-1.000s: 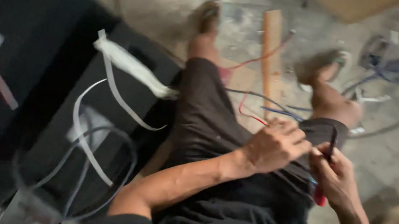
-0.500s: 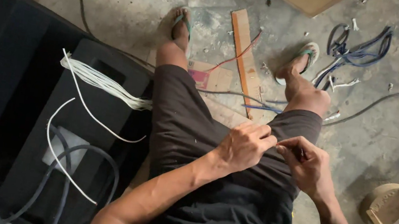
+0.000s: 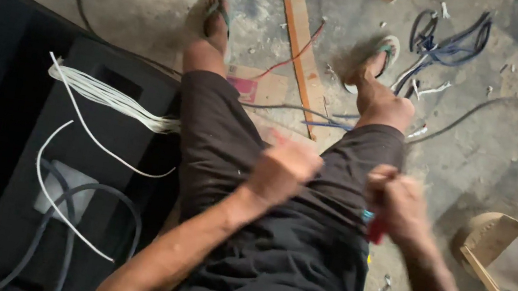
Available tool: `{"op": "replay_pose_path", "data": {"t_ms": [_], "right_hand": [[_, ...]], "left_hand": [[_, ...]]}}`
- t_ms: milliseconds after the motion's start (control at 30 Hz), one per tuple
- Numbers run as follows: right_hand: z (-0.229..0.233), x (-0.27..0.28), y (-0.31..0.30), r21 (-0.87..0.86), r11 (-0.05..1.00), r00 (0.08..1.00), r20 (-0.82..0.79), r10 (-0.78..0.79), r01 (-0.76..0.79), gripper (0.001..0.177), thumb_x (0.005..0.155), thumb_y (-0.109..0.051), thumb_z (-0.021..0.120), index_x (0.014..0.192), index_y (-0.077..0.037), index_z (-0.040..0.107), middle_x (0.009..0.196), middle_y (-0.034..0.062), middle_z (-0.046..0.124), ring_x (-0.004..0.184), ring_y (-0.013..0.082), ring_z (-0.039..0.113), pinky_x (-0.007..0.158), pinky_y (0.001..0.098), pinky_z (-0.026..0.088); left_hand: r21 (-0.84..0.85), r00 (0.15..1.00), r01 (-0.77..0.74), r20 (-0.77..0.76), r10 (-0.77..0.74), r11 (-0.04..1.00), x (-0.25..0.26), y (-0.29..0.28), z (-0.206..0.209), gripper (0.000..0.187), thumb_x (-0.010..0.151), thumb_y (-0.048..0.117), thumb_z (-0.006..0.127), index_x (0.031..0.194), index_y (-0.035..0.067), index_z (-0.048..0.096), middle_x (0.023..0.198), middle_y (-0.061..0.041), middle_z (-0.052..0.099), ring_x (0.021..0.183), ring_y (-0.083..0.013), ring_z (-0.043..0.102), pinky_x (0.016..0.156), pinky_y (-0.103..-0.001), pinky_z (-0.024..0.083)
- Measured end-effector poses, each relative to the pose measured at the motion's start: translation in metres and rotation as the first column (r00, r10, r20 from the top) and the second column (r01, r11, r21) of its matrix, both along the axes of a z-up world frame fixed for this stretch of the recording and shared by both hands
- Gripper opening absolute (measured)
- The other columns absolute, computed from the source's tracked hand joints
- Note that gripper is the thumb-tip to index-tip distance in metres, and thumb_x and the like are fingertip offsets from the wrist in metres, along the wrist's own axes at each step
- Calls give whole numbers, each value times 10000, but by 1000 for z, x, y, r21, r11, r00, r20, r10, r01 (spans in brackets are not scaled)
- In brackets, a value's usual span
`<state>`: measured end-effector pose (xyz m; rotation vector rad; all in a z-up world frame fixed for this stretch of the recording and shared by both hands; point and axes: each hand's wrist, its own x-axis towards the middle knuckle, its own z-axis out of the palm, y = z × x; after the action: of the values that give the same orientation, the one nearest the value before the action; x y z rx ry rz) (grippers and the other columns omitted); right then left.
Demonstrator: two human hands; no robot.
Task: Stripping insulation from electrical wires and applying adhesive tape to the connections
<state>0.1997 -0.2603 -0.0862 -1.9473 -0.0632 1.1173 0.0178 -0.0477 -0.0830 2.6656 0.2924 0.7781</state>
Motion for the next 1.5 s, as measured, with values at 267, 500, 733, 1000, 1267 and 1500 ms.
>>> {"op": "replay_pose_path", "data": {"t_ms": [267,500,733,1000,1267,1500], "right_hand": [[90,-8,33,54,991,992,35,119,-120,363,1046,-203,572,728,-29,565,538,29,453,318,145,370,252,312,304],[2,-21,-18,13,982,981,-48,188,-188,202,1038,-189,600,943,-36,692,725,45,567,555,122,431,474,268,308],[-10,3,-22,-10,997,997,-6,79,-79,175,1122,-183,573,1056,-26,613,804,84,591,587,139,426,496,269,310],[1,9,-6,-153,967,978,16,209,-205,359,1164,-281,564,933,-11,617,687,102,522,441,228,415,340,381,332],[-7,29,33,-202,859,878,-6,479,-470,318,1231,-280,543,1042,-30,592,710,105,502,475,227,414,355,389,330],[28,1,65,-3,826,823,-83,561,-564,350,1238,-174,419,1346,100,607,718,180,536,437,239,415,361,366,313]], "left_hand": [[-602,989,-142,-52,138,786,2,18,10,52,890,110,715,940,98,708,924,-40,646,673,-256,628,631,-378,512],[-907,902,-196,-17,431,373,40,43,-43,239,857,47,627,1075,100,711,851,-13,673,728,-160,604,672,-301,492],[-976,694,211,107,712,-59,83,95,-81,283,1021,174,652,1184,-57,647,956,-124,733,792,-184,724,717,-272,623],[-984,855,-81,14,518,161,-36,22,-15,225,976,156,637,1118,-16,671,1192,-106,636,688,-191,702,634,-300,596],[-702,522,-691,-318,792,174,-184,-47,-12,88,953,115,621,997,58,672,926,-62,671,749,-233,648,694,-331,534],[-649,507,-708,-192,840,279,-181,-13,-30,75,917,74,652,985,71,681,876,-61,648,687,-226,597,646,-347,494]]}}
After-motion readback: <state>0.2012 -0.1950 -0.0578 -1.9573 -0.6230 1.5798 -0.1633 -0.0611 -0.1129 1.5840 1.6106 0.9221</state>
